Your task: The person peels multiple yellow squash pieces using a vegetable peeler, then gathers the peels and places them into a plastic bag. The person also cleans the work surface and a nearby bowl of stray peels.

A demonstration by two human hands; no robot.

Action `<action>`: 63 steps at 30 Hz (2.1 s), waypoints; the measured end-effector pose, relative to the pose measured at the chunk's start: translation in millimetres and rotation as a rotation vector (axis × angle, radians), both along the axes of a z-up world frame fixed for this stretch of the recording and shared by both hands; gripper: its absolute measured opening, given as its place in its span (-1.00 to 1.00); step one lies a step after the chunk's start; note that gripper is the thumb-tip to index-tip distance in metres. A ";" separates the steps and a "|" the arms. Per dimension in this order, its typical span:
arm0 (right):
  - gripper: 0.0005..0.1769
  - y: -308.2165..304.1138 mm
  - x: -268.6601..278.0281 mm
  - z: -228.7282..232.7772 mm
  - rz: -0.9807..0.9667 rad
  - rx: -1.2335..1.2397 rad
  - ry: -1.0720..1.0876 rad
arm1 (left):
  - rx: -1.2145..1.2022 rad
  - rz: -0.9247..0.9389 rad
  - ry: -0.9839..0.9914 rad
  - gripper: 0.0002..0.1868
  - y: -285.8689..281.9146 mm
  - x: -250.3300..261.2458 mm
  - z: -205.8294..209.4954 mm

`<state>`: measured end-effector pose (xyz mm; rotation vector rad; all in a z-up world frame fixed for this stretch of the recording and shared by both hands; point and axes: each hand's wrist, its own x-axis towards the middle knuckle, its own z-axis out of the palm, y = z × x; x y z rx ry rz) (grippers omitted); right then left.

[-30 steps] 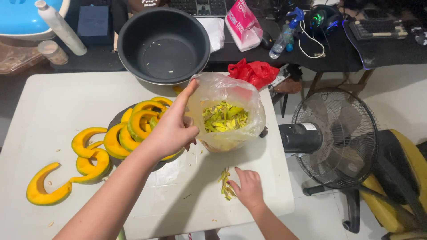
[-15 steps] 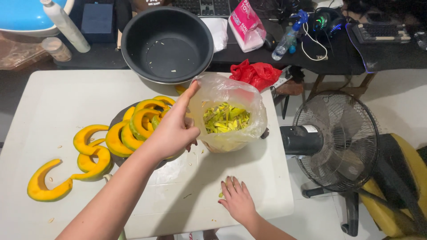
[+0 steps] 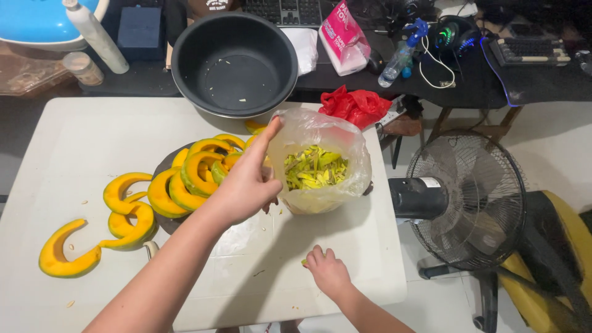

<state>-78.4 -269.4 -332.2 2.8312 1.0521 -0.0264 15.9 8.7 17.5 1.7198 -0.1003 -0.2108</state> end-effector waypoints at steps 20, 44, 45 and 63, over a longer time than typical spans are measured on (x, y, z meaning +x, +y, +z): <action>-0.83 -26.1 33.4 -126.6 -0.341 0.454 0.276 | -0.010 0.027 -0.007 0.10 -15.1 -20.2 -12.7; -0.60 98.3 204.3 230.7 -0.531 0.445 0.129 | -0.006 0.007 -0.061 0.09 -18.3 -20.6 -13.6; -0.60 104.1 194.3 250.6 -0.532 0.443 0.131 | -0.007 0.007 -0.058 0.09 -19.3 -21.7 -13.9; -0.84 -16.6 70.4 124.7 -0.330 0.508 0.972 | -0.078 0.079 0.103 0.08 -2.8 -25.0 -27.1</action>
